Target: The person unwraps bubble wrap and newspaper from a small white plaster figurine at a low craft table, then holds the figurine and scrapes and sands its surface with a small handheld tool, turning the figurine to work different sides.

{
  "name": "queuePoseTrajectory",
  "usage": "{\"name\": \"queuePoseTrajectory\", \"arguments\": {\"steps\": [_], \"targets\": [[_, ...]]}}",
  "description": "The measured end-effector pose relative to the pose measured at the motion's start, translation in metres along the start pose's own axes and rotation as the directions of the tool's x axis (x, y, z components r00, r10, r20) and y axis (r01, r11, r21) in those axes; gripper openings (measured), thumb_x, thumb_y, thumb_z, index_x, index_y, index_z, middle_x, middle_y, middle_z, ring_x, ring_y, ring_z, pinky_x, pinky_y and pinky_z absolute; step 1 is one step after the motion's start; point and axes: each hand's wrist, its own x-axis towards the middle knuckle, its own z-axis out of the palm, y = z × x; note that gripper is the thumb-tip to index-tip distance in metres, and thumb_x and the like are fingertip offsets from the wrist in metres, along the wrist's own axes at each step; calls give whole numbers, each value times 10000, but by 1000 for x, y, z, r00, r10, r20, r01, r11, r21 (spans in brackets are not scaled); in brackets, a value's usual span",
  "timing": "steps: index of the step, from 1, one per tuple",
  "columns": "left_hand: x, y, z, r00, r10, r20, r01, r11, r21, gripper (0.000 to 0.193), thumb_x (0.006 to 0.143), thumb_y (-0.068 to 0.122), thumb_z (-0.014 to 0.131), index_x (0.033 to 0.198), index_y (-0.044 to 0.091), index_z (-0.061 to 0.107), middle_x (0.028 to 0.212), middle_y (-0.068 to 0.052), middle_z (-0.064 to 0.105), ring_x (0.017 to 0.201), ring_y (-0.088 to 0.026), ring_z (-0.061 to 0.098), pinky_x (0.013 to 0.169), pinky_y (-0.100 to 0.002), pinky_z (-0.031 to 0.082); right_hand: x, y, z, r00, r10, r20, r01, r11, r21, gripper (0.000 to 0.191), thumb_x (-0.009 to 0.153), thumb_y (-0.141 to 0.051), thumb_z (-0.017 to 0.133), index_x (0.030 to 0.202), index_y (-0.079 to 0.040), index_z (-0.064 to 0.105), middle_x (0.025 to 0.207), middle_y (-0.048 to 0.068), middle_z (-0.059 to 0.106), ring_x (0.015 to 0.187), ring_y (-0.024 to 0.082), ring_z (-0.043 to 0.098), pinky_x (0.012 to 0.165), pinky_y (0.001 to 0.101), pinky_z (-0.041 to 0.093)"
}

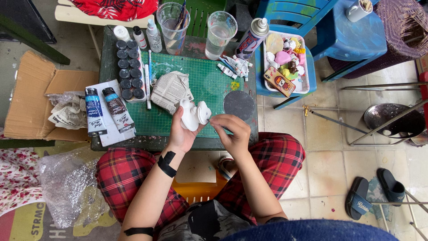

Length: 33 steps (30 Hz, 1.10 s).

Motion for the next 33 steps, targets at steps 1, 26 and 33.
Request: {"name": "queuePoseTrajectory", "arguments": {"steps": [1, 26, 33], "targets": [[0, 1, 2, 1000, -7, 7, 7, 1000, 19, 713, 926, 636, 528, 1401, 109, 456, 1368, -120, 545, 1271, -260, 596, 1008, -439, 562, 5, 1, -3, 999, -41, 15, 41, 999, -21, 167, 839, 23, 813, 970, -65, 759, 1000, 68, 770, 960, 209, 760, 842, 319, 594], [17, -7, -11, 997, 3, -74, -3, 1000, 0, 720, 898, 645, 587, 1426, 160, 515, 1294, -27, 621, 1129, -165, 581, 902, -339, 469, 25, -12, 2, 943, -326, 66, 332, 920, -207, 272, 749, 14, 808, 964, -147, 763, 988, -8, 726, 955, 208, 715, 812, 343, 535], [12, 1, -6, 998, 45, -38, -43, 999, 29, 738, 893, 661, 568, 1419, 147, 507, 1286, -48, 615, 1117, -167, 595, 906, -351, 482, 24, -17, 12, 972, -236, -18, 231, 963, -141, 220, 789, 13, 824, 945, -129, 760, 944, 6, 727, 917, 198, 711, 811, 324, 542]]}}
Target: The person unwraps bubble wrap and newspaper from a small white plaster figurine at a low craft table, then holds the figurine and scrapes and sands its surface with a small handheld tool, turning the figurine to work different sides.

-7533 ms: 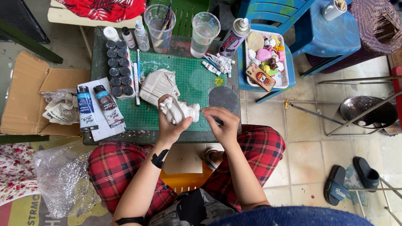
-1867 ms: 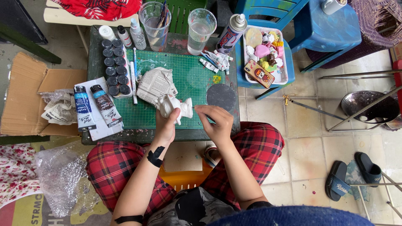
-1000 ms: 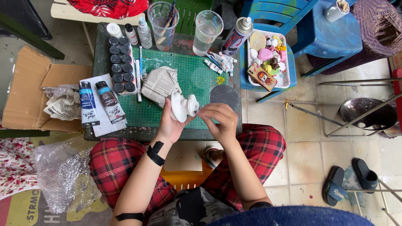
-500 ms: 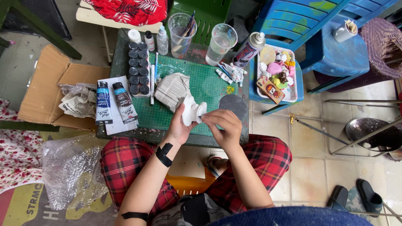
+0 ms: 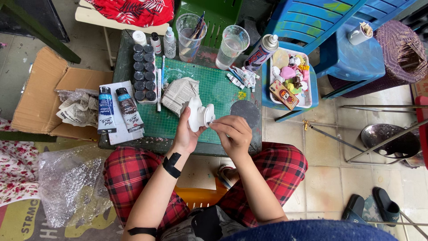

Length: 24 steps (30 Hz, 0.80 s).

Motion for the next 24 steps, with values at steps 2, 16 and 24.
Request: {"name": "queuePoseTrajectory", "arguments": {"steps": [2, 16, 24], "targets": [[0, 1, 1, 1000, 11, 3, -11, 1000, 3, 744, 898, 662, 566, 1424, 140, 501, 1294, -55, 608, 1119, -171, 593, 906, -358, 482, 1, -1, 4, 999, 31, -22, -30, 999, 29, 210, 803, 26, 818, 945, -117, 757, 939, 12, 728, 915, 198, 713, 818, 322, 552], [4, -16, -12, 943, 331, -18, -330, 943, 50, 814, 905, 559, 723, 1473, 50, 438, 1319, -83, 574, 1210, -202, 543, 979, -404, 432, -14, 0, 8, 987, 159, -36, -155, 984, 90, 189, 829, 62, 812, 956, -63, 750, 955, 56, 728, 898, 200, 715, 764, 295, 569], [2, -25, -22, 859, 510, 31, -510, 851, 124, 919, 870, 553, 794, 1471, -12, 388, 1354, -123, 551, 1280, -223, 537, 1119, -403, 422, -28, -2, 20, 931, 360, -57, -336, 908, 251, 131, 885, 19, 797, 999, -26, 750, 986, 100, 754, 917, 189, 734, 825, 290, 584]]}}
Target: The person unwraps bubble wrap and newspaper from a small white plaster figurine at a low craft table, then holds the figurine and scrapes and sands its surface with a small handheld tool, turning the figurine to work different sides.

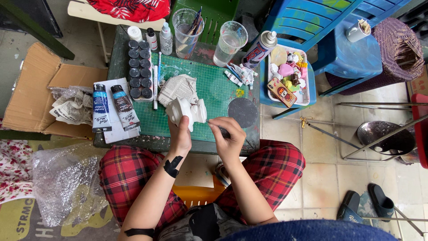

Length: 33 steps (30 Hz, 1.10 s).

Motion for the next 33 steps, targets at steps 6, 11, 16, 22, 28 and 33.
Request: {"name": "queuePoseTrajectory", "arguments": {"steps": [6, 11, 16, 22, 28, 33], "targets": [[-2, 1, 0, 1000, 15, -7, -14, 995, 94, 1024, 839, 620, 789, 1499, 10, 297, 1335, -110, 516, 1271, -221, 520, 1095, -399, 446, -4, 2, 1, 997, 74, -11, -74, 997, 8, 121, 888, -2, 800, 999, -18, 756, 983, 98, 754, 911, 183, 725, 826, 285, 571], [0, 3, 0, 1000, -3, 7, 2, 986, 168, 1060, 813, 661, 770, 1500, 12, 289, 1332, -119, 536, 1246, -221, 543, 1047, -395, 477, -2, 3, 3, 995, 101, -21, -101, 995, 16, 119, 892, -2, 796, 1003, -15, 758, 991, 98, 751, 914, 177, 716, 828, 279, 564], [4, 8, 1, 999, -1, 45, -7, 983, 186, 1042, 835, 661, 761, 1507, -5, 322, 1341, -137, 565, 1253, -227, 573, 1063, -396, 488, -2, 0, 5, 983, 184, -23, -182, 981, 74, 120, 902, -8, 788, 1018, -12, 757, 988, 95, 752, 900, 165, 712, 805, 267, 559], [3, 6, 1, 996, 12, 88, -29, 982, 186, 980, 857, 600, 750, 1530, 56, 290, 1339, -128, 576, 1258, -228, 574, 1066, -395, 471, 2, 2, -7, 980, 183, -78, -181, 983, 23, 118, 906, 3, 780, 1022, -9, 759, 991, 97, 746, 901, 160, 707, 801, 264, 559], [8, -5, 1, 971, -237, 22, 237, 958, -159, 806, 883, 597, 657, 1469, 106, 402, 1369, -57, 549, 1261, -199, 536, 1022, -420, 446, 1, 6, -17, 1000, -4, 15, 4, 1000, -6, 143, 892, 40, 787, 1012, -28, 749, 1003, 92, 746, 921, 178, 731, 809, 277, 581], [4, -10, 2, 939, -342, 25, 342, 927, -157, 793, 900, 691, 558, 1436, 110, 487, 1360, -67, 574, 1241, -201, 545, 993, -397, 447, -1, 0, -9, 994, -100, 33, 103, 991, -85, 176, 854, 50, 815, 990, -46, 757, 995, 80, 739, 921, 196, 738, 793, 285, 588]]}}
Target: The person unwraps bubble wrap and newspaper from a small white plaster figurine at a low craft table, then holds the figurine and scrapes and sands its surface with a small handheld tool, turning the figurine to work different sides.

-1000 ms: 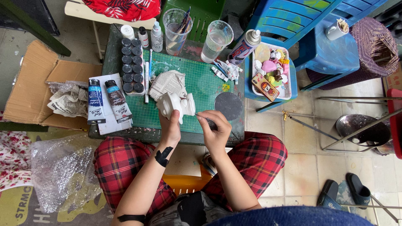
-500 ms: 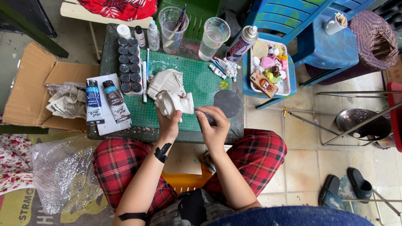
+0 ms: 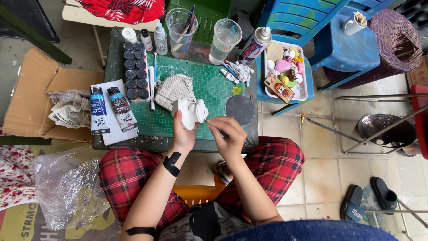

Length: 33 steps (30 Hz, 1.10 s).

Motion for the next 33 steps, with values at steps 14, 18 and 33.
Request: {"name": "queuePoseTrajectory", "arguments": {"steps": [14, 18, 33], "targets": [[1, 4, 1, 978, 197, 74, -203, 976, 80, 749, 899, 514, 730, 1439, 65, 470, 1299, -90, 602, 1204, -214, 565, 984, -395, 441, 25, -8, -4, 997, -74, 35, 77, 994, -74, 196, 836, 46, 817, 987, -66, 762, 991, 54, 736, 906, 201, 724, 778, 298, 568], [3, 7, -2, 962, 264, 63, -270, 953, 136, 739, 911, 474, 746, 1454, 79, 439, 1328, -77, 592, 1277, -210, 548, 1112, -399, 419, 25, -12, -12, 987, -116, 109, 134, 976, -170, 203, 787, 17, 835, 946, -92, 771, 955, 31, 736, 878, 205, 709, 764, 311, 542], [-14, 60, 44, 978, -104, 180, 175, 879, -444, 832, 855, 735, 532, 1272, 19, 605, 1102, -131, 645, 1039, -294, 601, 911, -404, 450, 4, 5, 7, 952, 306, 24, -306, 943, 132, 121, 907, -28, 784, 1018, -6, 739, 1003, 102, 750, 929, 170, 708, 826, 282, 558]]}}
